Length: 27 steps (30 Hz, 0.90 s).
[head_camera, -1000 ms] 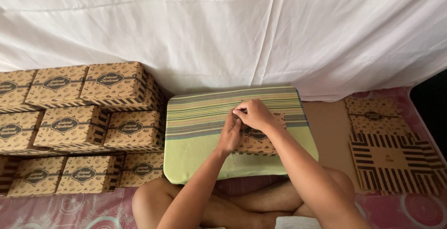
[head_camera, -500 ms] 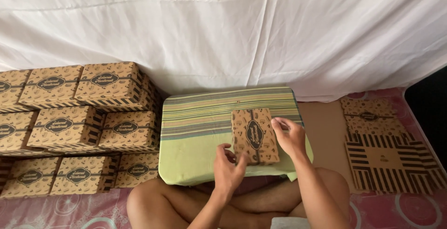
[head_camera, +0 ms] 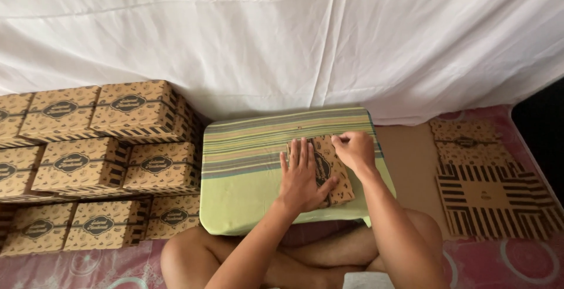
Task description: Folding flat cardboard sheets into small boxes and stacking them.
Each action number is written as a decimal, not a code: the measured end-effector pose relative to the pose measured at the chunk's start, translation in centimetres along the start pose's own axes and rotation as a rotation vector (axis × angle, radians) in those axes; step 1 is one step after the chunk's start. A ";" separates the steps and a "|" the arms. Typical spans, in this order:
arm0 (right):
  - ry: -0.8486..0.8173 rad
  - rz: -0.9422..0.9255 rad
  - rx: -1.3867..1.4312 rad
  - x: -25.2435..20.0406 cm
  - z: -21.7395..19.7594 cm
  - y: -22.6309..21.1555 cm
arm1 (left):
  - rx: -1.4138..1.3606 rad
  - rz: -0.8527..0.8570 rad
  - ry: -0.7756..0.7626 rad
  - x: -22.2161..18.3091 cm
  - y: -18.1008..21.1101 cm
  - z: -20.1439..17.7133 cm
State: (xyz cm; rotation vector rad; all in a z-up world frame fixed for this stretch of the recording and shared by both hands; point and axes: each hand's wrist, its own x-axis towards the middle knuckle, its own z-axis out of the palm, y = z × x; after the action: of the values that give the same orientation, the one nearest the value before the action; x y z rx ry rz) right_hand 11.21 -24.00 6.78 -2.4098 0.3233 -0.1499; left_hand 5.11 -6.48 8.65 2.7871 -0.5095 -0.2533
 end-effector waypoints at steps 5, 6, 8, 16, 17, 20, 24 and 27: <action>-0.051 -0.060 -0.051 -1.2 -1.3 -0.6 | 0.027 -0.010 0.004 0.1 -0.1 0.4; -0.088 -0.097 -0.073 -1.7 -2.0 -1.0 | 0.029 -0.014 0.003 0.2 -0.1 0.3; -0.052 -0.102 -0.104 -2.0 -1.6 0.5 | 0.012 -0.007 0.020 0.4 -0.2 0.6; -0.017 -0.099 -0.132 -3.0 -1.5 0.9 | 0.023 0.003 0.054 0.5 -0.4 1.3; -0.063 -0.092 -0.124 -3.5 -2.2 0.6 | 0.006 0.005 0.056 0.5 -0.4 1.3; -0.118 -0.063 -0.081 -4.4 -3.0 0.1 | -0.013 0.012 0.079 0.6 -0.7 2.1; -0.120 -0.026 -0.036 -3.9 -2.8 0.5 | 0.007 0.008 0.071 0.7 -0.5 2.0; -0.118 -0.039 -0.018 -4.2 -2.5 1.5 | -0.011 0.002 0.062 0.4 -0.3 1.4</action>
State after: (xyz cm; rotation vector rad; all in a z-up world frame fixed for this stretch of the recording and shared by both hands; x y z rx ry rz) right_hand 6.38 -25.50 7.62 -2.4314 0.2241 -0.0225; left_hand 5.28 -6.68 7.17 2.7738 -0.4939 -0.1688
